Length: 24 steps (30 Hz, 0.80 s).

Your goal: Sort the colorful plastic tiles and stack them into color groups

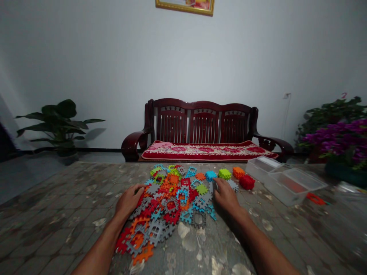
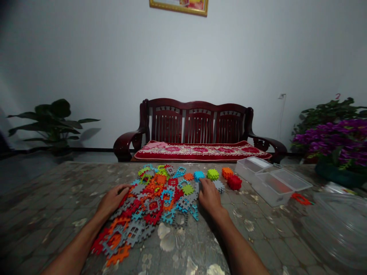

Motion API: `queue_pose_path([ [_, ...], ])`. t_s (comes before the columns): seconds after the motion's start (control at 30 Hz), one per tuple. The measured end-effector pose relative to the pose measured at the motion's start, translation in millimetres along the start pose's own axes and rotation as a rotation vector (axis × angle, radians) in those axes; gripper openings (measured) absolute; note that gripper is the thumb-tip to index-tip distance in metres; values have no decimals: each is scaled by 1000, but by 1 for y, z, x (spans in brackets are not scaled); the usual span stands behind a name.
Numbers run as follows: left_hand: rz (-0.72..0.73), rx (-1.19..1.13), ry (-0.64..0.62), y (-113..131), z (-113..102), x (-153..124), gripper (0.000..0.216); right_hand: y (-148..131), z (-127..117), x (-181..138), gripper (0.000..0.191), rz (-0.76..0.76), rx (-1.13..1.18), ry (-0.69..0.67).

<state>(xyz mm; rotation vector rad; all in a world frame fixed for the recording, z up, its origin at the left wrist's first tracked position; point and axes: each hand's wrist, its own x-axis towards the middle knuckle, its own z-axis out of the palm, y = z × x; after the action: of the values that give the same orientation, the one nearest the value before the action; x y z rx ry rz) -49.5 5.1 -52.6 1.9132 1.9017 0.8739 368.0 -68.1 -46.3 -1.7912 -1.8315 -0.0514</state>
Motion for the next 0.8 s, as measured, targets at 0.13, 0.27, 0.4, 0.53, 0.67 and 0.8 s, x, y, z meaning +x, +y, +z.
queue_pose_path([
  [0.13,8,-11,1,-4,1,1,40,-1,3,-2,68,44,-17,-87],
  [0.27,22,-24,5,-6,3,2,40,3,1,-2,60,26,-24,-150],
  [0.4,23,-23,7,-7,4,2,41,4,-1,-1,57,34,-54,-203],
  [0.53,27,-21,10,-8,5,3,43,5,4,-1,69,60,-63,-167],
  [0.67,29,-22,8,-9,5,4,43,-1,7,-1,62,48,-87,-102],
  [0.8,21,-16,10,-8,4,4,43,-11,3,-2,50,67,-139,-122],
])
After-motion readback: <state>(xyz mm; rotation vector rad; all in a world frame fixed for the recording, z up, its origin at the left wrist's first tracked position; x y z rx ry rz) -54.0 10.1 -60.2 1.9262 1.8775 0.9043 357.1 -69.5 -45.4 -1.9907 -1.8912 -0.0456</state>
